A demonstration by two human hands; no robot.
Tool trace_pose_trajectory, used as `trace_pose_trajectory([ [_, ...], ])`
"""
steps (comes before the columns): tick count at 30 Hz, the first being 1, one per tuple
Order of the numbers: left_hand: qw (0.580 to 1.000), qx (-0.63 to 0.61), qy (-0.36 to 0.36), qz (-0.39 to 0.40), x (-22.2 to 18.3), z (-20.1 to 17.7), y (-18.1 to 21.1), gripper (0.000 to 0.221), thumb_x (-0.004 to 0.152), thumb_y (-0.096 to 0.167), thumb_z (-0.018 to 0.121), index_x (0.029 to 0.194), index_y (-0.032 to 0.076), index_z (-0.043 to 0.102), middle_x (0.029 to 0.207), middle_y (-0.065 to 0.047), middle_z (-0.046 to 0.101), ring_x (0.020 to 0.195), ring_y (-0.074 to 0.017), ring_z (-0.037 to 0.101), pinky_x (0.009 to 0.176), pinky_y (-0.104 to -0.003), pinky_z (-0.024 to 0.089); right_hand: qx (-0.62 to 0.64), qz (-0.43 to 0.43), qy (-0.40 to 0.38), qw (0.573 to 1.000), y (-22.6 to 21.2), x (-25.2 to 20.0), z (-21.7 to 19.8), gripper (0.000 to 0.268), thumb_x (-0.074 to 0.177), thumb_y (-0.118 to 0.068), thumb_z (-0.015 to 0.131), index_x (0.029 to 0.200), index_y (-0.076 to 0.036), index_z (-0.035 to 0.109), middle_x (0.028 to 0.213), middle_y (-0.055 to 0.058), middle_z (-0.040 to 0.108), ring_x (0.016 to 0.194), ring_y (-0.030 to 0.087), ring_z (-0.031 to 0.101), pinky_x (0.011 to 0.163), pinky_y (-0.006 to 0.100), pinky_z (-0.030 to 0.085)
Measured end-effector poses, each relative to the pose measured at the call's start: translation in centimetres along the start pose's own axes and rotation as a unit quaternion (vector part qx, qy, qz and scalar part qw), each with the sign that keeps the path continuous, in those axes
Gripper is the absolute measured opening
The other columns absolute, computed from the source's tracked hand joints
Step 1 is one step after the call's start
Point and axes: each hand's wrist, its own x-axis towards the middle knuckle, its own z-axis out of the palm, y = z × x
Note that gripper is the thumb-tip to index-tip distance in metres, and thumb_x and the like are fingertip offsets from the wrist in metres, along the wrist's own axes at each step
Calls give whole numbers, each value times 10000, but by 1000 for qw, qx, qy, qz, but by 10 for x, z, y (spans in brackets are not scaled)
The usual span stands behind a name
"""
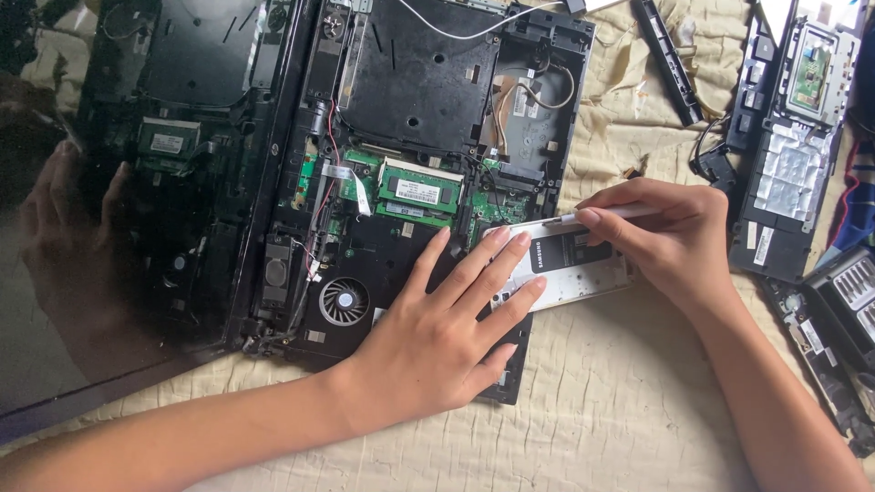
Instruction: Repairing a laptop by handling the internal storage drive and its connectors using a precision tool.
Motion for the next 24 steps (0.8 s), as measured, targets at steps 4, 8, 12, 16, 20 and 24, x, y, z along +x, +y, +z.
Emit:
trace_pose_trajectory([
  [4,1000,2,-1,-1,0,0,0,594,928,344,687,1459,117,543,1617,-215,373,1520,-337,351,1190,-631,315,2,-8,4,1000,2,-1,1,130,913,-93,781,931,31,746,780,108,739,675,111,690,595,184,547],
  [8,1000,0,-4,-1,0,0,0,591,932,348,680,1460,119,545,1618,-213,373,1519,-338,350,1194,-628,311,12,-22,0,1000,3,-2,2,129,908,-80,778,951,36,740,800,115,743,683,120,701,601,183,562],
  [12,1000,2,-6,0,0,-1,0,596,928,347,684,1461,119,544,1620,-213,368,1521,-337,346,1198,-628,305,14,-14,1,1000,3,-3,2,134,895,-78,787,954,33,740,836,123,753,727,136,728,647,196,590],
  [16,1000,4,-8,-1,1,0,0,597,932,352,673,1466,121,539,1620,-207,372,1523,-333,339,1195,-627,304,4,-21,6,1000,1,-4,3,121,897,-60,792,948,34,735,855,127,756,737,149,740,660,205,604],
  [20,1000,2,-7,-3,0,0,0,600,922,356,684,1458,123,547,1615,-210,378,1517,-339,349,1191,-639,305,-40,-63,3,997,-10,-4,4,109,905,-20,787,957,61,737,888,150,759,766,180,754,658,224,617],
  [24,1000,3,-1,-7,1,0,0,558,930,358,671,1430,128,577,1599,-221,403,1496,-355,383,1193,-636,301,-135,-174,4,975,-13,-7,6,76,926,29,785,910,75,727,868,160,761,683,199,757,534,228,585],
])
